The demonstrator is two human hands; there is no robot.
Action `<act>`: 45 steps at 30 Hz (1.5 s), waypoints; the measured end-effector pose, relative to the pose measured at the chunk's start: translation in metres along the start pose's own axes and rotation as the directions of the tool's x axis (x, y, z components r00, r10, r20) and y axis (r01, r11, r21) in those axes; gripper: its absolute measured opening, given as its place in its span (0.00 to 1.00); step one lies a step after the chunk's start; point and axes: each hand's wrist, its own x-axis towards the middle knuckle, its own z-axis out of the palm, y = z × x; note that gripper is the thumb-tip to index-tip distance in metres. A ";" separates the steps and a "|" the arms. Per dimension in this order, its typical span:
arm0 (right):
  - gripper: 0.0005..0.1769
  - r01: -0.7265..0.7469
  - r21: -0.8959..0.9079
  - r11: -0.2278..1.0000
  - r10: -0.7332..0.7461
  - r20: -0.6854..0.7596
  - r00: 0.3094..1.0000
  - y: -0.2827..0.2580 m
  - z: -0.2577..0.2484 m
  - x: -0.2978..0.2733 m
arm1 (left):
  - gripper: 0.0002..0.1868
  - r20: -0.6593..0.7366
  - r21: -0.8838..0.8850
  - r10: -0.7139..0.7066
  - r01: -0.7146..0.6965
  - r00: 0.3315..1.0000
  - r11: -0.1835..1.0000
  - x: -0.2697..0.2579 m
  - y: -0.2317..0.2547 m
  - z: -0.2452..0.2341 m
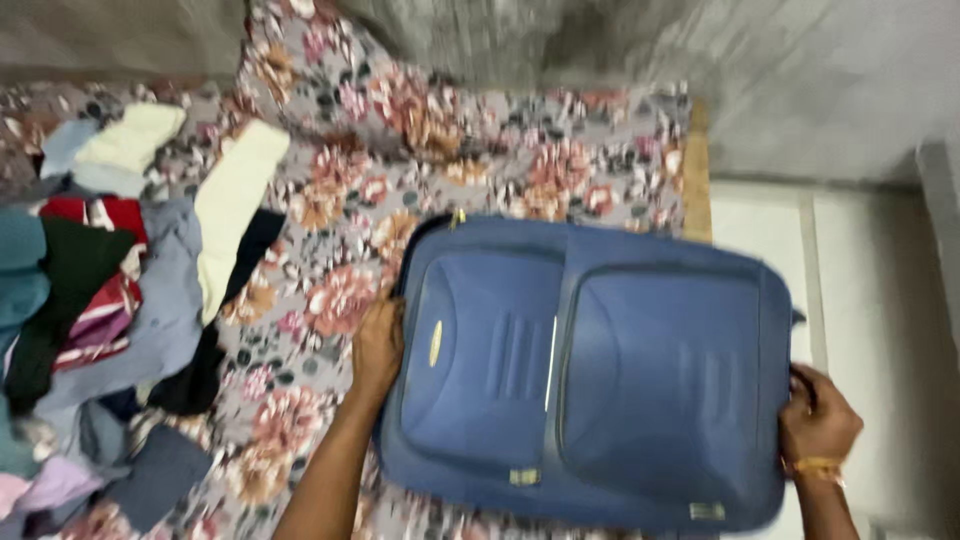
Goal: The person folds several pieces of clothing including a t-shirt and a pair of shorts by hand and places them inside a suitcase on a bed before closing the lid.
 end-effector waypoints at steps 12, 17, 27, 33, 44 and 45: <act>0.15 0.013 0.061 0.998 -0.011 -0.034 0.999 -0.008 -0.026 -0.061 | 0.17 0.080 0.067 -0.040 0.034 0.996 0.997 -0.061 0.013 -0.032; 0.18 -0.030 0.069 0.997 0.032 -0.025 0.999 -0.010 -0.034 -0.083 | 0.18 0.086 0.077 -0.090 0.083 0.992 0.994 -0.085 0.016 -0.041; 0.20 0.012 -0.022 1.000 -0.013 -0.051 0.999 0.005 -0.036 -0.125 | 0.22 0.069 0.037 -0.127 0.125 0.989 0.991 -0.132 0.024 -0.055; 0.21 -0.048 -0.018 0.999 0.047 -0.063 0.997 0.004 -0.037 -0.157 | 0.26 -0.002 0.049 -0.143 0.143 0.990 0.989 -0.162 0.025 -0.052; 0.24 -0.349 0.206 0.914 0.368 -0.063 0.928 -0.023 -0.010 -0.215 | 0.18 -0.268 -0.169 -0.396 0.362 0.879 0.917 -0.222 0.063 -0.026; 0.25 -0.412 0.217 0.885 0.431 -0.046 0.901 -0.022 -0.005 -0.219 | 0.16 -0.308 -0.127 -0.394 0.373 0.866 0.919 -0.228 0.064 -0.022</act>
